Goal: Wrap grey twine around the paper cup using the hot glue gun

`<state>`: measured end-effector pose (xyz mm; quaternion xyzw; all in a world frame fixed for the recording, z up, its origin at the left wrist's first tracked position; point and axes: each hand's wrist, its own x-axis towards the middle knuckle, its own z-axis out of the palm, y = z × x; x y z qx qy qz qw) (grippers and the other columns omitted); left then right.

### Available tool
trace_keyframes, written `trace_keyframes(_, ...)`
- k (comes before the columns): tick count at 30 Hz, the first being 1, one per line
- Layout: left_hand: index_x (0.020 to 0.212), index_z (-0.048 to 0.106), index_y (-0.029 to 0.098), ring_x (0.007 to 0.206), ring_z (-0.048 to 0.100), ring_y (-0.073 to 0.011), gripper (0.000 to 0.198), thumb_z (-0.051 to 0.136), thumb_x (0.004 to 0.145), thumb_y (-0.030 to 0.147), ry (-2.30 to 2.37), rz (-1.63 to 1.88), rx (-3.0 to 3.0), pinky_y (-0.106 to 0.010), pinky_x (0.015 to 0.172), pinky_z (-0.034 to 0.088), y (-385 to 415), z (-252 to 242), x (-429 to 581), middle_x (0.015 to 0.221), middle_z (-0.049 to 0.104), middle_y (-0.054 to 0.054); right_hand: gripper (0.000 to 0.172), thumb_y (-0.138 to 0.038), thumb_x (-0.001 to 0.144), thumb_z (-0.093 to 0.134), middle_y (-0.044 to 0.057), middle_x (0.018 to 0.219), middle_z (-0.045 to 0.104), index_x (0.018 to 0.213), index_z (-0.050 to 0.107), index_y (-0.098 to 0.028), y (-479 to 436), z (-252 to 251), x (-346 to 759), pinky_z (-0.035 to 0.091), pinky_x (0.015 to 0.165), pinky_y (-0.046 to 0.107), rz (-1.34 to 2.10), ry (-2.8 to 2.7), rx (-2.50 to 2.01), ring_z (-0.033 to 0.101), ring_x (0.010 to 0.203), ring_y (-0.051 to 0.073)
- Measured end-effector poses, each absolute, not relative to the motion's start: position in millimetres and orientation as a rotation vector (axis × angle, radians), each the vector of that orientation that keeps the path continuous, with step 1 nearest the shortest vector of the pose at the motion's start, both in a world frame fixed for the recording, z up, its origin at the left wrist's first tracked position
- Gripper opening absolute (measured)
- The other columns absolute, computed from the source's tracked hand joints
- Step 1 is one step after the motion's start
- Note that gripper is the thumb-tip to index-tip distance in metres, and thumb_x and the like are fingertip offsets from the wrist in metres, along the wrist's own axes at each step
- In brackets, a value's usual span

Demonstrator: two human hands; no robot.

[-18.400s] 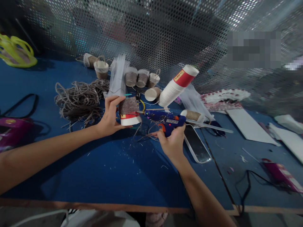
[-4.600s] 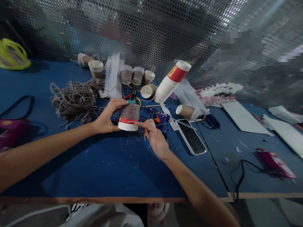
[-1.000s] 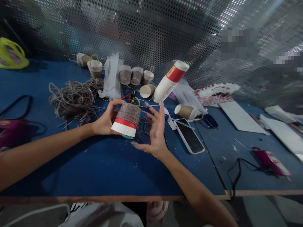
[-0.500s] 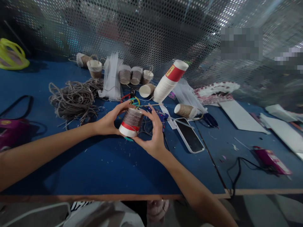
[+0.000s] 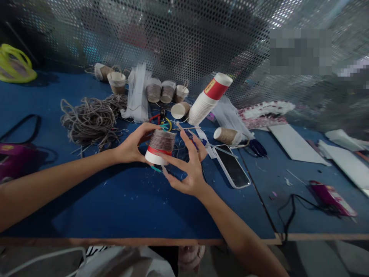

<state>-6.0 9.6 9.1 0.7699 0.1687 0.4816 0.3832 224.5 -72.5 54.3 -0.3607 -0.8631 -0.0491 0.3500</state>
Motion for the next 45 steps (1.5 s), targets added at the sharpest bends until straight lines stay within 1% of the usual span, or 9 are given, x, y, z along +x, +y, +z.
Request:
trace_keyframes(4,0.137,0.049,0.030,0.126,0.061,-0.0302,0.091,0.094,0.059,0.043,0.434,1.242,1.977,-0.046,0.107,0.055,8,11,-5,0.133,0.053,-0.010,0.041,-0.029,0.085,0.062,-0.007,0.171,0.011,0.125,0.069,-0.035,-70,54,225,0.023,0.122,0.057,-0.128,-2.194,-0.975,0.030,0.150,0.036)
trace_keyframes(10,0.135,0.050,0.029,0.127,0.060,-0.0304,0.089,0.095,0.059,0.043,0.439,1.226,2.000,-0.046,0.108,0.054,8,11,-5,0.132,0.053,-0.011,0.040,-0.029,0.088,0.051,-0.010,0.165,0.027,0.122,0.071,-0.039,-71,53,229,0.027,0.122,0.053,-0.063,-2.139,-0.800,0.044,0.141,0.029)
trace_keyframes(17,0.135,0.051,0.029,0.127,0.059,-0.0304,0.089,0.095,0.059,0.039,0.440,1.242,2.018,-0.047,0.109,0.053,8,11,-5,0.131,0.053,-0.011,0.039,-0.031,0.089,0.055,-0.008,0.164,0.027,0.123,0.070,-0.039,-72,53,226,0.025,0.123,0.056,-0.027,-2.248,-0.925,0.042,0.143,0.031)
trace_keyframes(20,0.133,0.052,0.028,0.125,0.061,-0.0303,0.086,0.095,0.059,0.039,0.418,1.247,2.007,-0.047,0.109,0.054,9,12,-4,0.130,0.054,-0.011,0.039,-0.030,0.090,0.052,-0.008,0.159,0.037,0.121,0.071,-0.042,-70,52,227,0.031,0.119,0.056,-0.011,-2.167,-0.974,0.043,0.141,0.031)
trace_keyframes(25,0.133,0.051,0.026,0.124,0.061,-0.0299,0.086,0.094,0.060,0.042,0.448,1.240,2.018,-0.048,0.109,0.053,10,13,-4,0.129,0.055,-0.012,0.042,-0.027,0.092,0.040,-0.005,0.142,0.055,0.108,0.077,-0.040,-69,48,235,0.038,0.110,0.058,-0.031,-1.904,-0.995,0.055,0.126,0.030)
trace_keyframes(28,0.132,0.052,0.025,0.123,0.061,-0.0299,0.084,0.093,0.062,0.042,0.479,1.246,2.081,-0.046,0.105,0.056,10,15,-5,0.129,0.056,-0.013,0.042,-0.031,0.093,0.039,-0.004,0.146,0.051,0.116,0.074,-0.038,-70,51,233,0.039,0.109,0.055,-0.045,-1.992,-0.955,0.054,0.126,0.029)
trace_keyframes(33,0.133,0.050,0.024,0.118,0.062,-0.0276,0.077,0.088,0.069,0.043,0.475,1.262,2.196,-0.042,0.099,0.058,9,18,-5,0.126,0.058,-0.013,0.042,-0.027,0.094,0.044,-0.003,0.160,0.036,0.127,0.068,-0.035,-73,55,223,0.030,0.117,0.052,-0.081,-2.241,-0.935,0.047,0.137,0.027)
trace_keyframes(41,0.133,0.050,0.023,0.113,0.064,-0.0273,0.079,0.090,0.067,0.043,0.472,1.302,2.261,-0.040,0.093,0.059,11,20,-4,0.124,0.060,-0.013,0.044,-0.023,0.092,0.046,-0.006,0.151,0.048,0.123,0.070,-0.044,-73,55,226,0.036,0.111,0.052,-0.038,-2.136,-0.887,0.055,0.128,0.026)
trace_keyframes(45,0.132,0.051,0.023,0.115,0.064,-0.0273,0.077,0.089,0.068,0.042,0.464,1.308,2.231,-0.041,0.097,0.058,11,18,-5,0.124,0.059,-0.013,0.042,-0.024,0.092,0.046,-0.003,0.155,0.045,0.124,0.070,-0.039,-73,55,226,0.034,0.112,0.053,0.026,-2.199,-0.934,0.052,0.133,0.028)
